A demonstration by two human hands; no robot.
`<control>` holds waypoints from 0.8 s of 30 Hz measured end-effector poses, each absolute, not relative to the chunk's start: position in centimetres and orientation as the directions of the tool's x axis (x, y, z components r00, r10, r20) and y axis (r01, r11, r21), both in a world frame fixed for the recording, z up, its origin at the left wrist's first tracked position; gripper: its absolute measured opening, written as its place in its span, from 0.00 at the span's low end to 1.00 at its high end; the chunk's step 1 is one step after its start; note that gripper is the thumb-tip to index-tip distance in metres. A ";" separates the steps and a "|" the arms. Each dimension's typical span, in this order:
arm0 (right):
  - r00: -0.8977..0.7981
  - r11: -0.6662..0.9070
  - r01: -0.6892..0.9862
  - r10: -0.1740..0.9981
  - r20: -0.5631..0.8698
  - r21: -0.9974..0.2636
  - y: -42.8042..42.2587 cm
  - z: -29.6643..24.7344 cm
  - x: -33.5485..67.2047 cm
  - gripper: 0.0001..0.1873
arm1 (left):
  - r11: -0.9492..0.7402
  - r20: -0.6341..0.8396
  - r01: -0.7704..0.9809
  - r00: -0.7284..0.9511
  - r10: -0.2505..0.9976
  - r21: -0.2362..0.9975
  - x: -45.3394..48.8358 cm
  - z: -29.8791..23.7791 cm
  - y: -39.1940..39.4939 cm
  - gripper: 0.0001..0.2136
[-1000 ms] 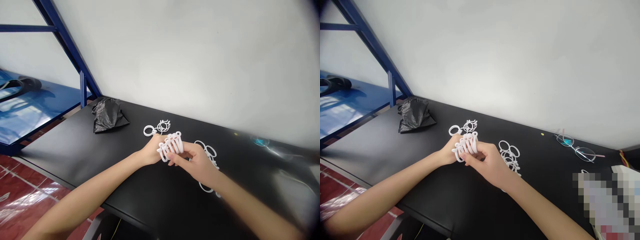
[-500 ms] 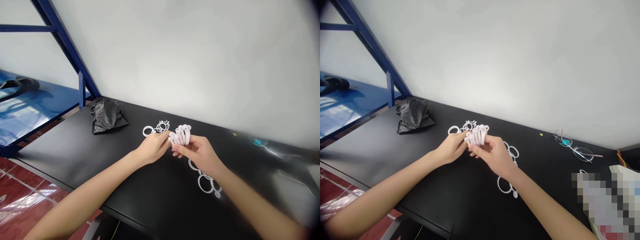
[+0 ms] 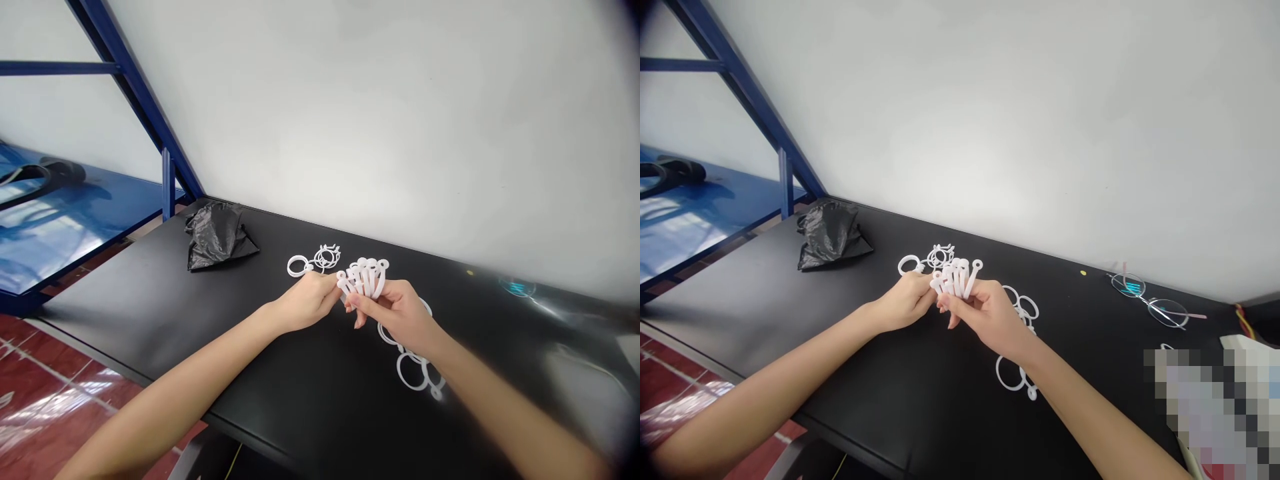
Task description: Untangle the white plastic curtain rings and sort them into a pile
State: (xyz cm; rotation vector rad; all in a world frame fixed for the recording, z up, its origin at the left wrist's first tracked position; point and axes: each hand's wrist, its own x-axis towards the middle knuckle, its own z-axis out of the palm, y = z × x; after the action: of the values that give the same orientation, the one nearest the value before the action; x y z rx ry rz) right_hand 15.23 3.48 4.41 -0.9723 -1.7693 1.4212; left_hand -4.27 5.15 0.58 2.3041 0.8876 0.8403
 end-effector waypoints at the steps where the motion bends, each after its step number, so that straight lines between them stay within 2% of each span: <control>1: -0.505 0.136 0.144 0.862 0.046 -0.980 3.5 4.4 15.2 0.17 | -0.635 0.360 0.367 0.587 0.725 0.680 -4.2 0.6 5.1 0.13; 5: -0.494 0.135 0.148 0.868 0.045 -0.980 3.4 4.4 15.2 0.15 | -0.580 0.340 0.317 0.567 0.750 0.750 -3.9 0.6 5.0 0.14; 8: -0.482 0.142 0.162 0.875 0.048 -0.976 3.4 4.4 15.2 0.15 | -0.574 0.317 0.335 0.579 0.751 0.747 -3.9 0.5 5.1 0.15; 10: -0.492 0.119 0.162 0.870 0.025 -0.980 3.5 4.5 15.1 0.15 | -0.625 0.327 0.394 0.599 0.731 0.674 -4.1 0.5 5.2 0.15; 14: -0.583 -0.080 0.113 0.802 -0.131 -0.990 3.4 4.7 14.5 0.19 | -0.718 0.327 0.572 0.643 0.693 0.397 -4.6 0.7 5.5 0.12; 17: -0.598 -0.127 0.044 0.791 -0.128 -0.991 3.3 4.4 14.1 0.19 | -0.758 0.317 0.582 0.689 0.652 0.295 -4.9 0.9 5.7 0.12; 24: -0.514 -0.023 0.028 0.857 -0.034 -0.999 2.5 3.5 14.4 0.15 | -0.755 0.349 0.517 0.676 0.649 0.403 -5.1 0.8 5.7 0.13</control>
State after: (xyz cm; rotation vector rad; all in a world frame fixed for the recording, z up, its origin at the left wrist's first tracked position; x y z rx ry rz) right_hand 14.41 2.53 3.53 -0.9414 -1.5985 1.6100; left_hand -5.07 5.73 0.83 2.6197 0.9327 0.6982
